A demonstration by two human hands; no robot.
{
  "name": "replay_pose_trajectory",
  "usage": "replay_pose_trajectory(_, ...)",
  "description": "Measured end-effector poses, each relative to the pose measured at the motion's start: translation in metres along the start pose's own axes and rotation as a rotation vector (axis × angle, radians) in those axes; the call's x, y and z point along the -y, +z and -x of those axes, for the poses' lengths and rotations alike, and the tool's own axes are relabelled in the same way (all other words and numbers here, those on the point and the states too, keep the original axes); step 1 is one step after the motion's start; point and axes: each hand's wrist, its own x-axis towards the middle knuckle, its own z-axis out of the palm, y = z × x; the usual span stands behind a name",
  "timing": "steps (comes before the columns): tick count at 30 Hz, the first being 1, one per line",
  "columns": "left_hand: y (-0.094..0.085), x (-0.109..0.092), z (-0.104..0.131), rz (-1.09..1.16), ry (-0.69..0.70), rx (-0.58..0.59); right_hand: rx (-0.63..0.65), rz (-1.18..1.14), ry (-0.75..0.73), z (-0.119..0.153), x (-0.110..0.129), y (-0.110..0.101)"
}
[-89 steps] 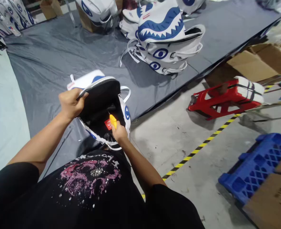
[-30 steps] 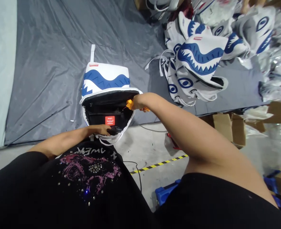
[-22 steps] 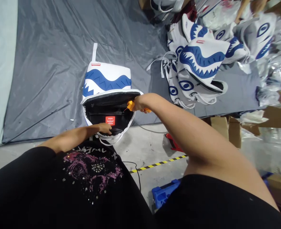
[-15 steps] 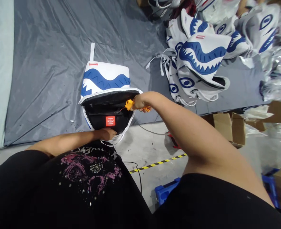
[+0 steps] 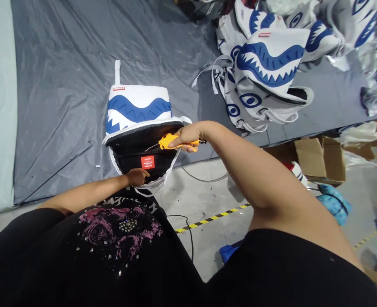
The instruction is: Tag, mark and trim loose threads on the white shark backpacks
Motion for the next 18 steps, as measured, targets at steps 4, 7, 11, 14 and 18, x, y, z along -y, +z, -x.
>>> replay_pose_trajectory(4, -0.003, -0.01, 0.005, -0.09, -0.011, 0.009, -0.049, 0.06, 0.113, -0.008, -0.018, -0.002)
replay_pose_trajectory(7, -0.016, -0.027, 0.026, -0.142, -0.014, -0.064, -0.109, 0.023, 0.035, -0.014, -0.035, -0.001)
replay_pose_trajectory(11, -0.054, -0.043, 0.078, -0.291, 0.265, -0.719, -0.157, -0.358, -0.129, -0.017, -0.061, 0.03)
replay_pose_trajectory(14, -0.094, -0.033, 0.104, -0.353, 0.26, -1.146, -0.189, -0.628, -0.22, -0.023, -0.085, 0.081)
replay_pose_trajectory(18, -0.136, -0.005, 0.1, -0.099, 0.022, -1.085, -0.215, -1.008, -0.293, -0.037, -0.112, 0.149)
